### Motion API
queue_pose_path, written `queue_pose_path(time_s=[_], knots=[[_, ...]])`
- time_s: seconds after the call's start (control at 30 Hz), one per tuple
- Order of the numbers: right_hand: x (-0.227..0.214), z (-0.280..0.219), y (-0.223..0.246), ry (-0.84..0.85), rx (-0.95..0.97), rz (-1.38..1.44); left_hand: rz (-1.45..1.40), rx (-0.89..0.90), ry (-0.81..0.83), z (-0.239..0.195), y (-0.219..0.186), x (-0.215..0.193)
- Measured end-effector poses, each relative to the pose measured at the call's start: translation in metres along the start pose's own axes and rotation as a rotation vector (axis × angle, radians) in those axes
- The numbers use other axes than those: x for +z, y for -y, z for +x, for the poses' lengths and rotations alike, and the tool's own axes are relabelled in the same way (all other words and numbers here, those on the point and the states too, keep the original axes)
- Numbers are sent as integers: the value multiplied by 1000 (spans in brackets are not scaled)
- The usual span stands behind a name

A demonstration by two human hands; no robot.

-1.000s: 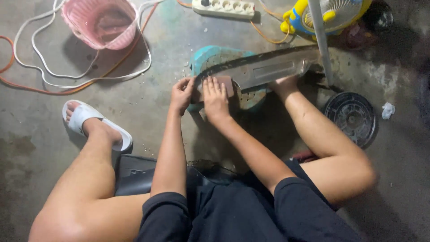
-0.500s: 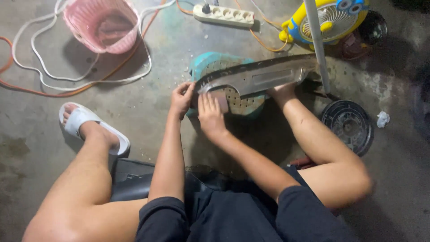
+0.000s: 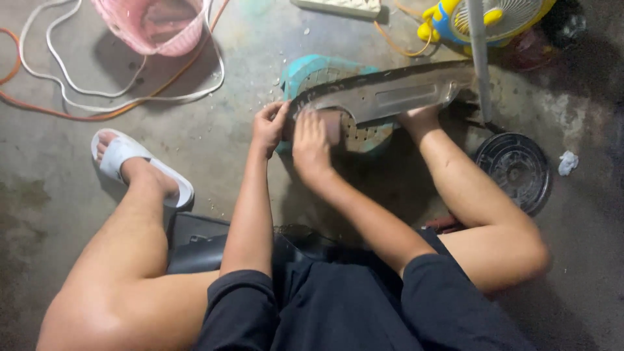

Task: The person sits on the floor and sands a curved metal piece using a sanding block. They hold the metal piece with one hand and rub the sanding block along its surface with the other hand, occasionally adjusting their grip and the position of the piece.

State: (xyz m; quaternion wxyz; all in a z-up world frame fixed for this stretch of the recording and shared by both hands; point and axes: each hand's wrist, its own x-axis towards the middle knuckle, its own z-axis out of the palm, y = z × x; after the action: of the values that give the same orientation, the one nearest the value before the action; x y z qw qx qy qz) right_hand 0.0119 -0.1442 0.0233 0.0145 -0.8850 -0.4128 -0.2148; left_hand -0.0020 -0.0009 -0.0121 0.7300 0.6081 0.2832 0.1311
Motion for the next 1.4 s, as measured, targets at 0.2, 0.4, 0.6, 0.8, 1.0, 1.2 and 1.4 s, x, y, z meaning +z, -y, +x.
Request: queue_pose_path(time_s=[0.2, 0.4, 0.6, 0.8, 1.0, 1.2, 1.4], knots=[[15, 6, -19, -1, -14, 27, 28, 25, -7, -2, 5, 1], [-11, -21, 17, 49, -47, -5, -39, -7, -7, 8, 13, 1], [-9, -1, 16, 42, 31, -81, -87, -19, 18, -1, -1, 4], [35, 7, -11, 41, 35, -99, 56, 75, -3, -1, 1, 2], [3, -11, 2, 100, -87, -126, -68, 9, 6, 3, 6, 5], [-6, -23, 16, 115, -70, -101, 110, 76, -4, 4, 5, -1], [23, 0, -20, 133, -31, -56, -1, 22, -30, -7, -4, 5]])
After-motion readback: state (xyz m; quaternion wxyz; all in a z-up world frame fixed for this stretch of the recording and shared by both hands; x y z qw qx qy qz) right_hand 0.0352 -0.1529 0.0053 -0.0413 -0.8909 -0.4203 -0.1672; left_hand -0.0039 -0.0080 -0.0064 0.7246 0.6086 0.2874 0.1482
